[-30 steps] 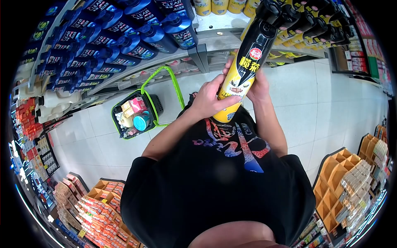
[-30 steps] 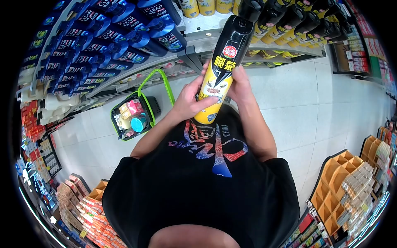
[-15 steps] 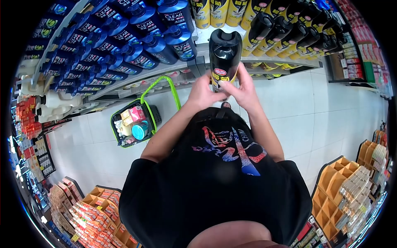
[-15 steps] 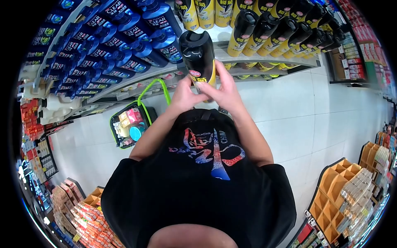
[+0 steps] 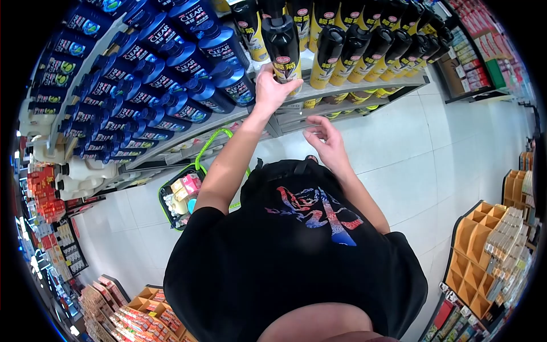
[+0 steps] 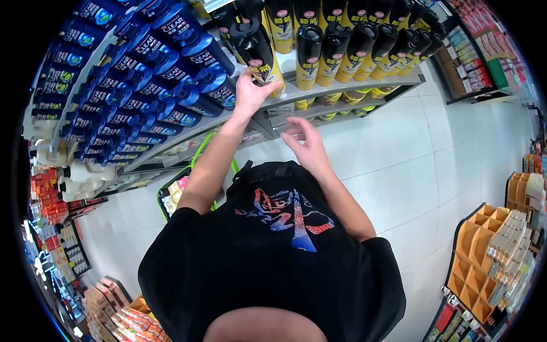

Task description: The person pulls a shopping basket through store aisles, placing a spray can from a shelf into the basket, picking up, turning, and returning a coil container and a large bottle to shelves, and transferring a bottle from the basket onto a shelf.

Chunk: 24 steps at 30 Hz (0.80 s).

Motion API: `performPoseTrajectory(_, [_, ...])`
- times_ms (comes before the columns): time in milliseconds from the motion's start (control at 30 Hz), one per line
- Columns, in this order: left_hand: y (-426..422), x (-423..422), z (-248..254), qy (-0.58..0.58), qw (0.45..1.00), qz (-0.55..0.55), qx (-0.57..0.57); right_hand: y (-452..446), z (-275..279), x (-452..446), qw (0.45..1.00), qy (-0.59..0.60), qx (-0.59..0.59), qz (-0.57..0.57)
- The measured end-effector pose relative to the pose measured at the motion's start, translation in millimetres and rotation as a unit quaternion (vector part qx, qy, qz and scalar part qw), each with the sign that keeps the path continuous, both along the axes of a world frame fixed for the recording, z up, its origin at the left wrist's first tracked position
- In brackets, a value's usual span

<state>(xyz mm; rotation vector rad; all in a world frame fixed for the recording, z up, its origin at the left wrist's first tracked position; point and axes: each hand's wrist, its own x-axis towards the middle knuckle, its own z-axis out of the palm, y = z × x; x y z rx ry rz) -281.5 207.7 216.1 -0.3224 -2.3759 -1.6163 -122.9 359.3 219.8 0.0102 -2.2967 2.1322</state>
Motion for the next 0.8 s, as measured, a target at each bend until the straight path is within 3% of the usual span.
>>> performPoseTrajectory(367, [27,-5,-44,-0.043,0.998,0.017,-0.046,20,-11,13,0.999,-0.039,-0.02,-0.03])
performPoseTrajectory(467, [22,4,-45,-0.064,0.998,-0.004,0.023,19,-8,16,0.997,-0.069,-0.033,-0.027])
performPoseTrajectory(633, [-1,37,-39,-0.03,0.999,-0.027,-0.016,20,-22,7,0.997,-0.058,-0.036,0.02])
performPoseTrajectory(700, [-10,53,-46,-0.036,0.999,-0.011,-0.028,15,-21,3,0.998,-0.041,-0.034,-0.017])
performPoseTrajectory(800, [-22,90,-44,-0.035,0.998,0.013,-0.043,4,-19,-5,0.998,-0.035,-0.016,0.042])
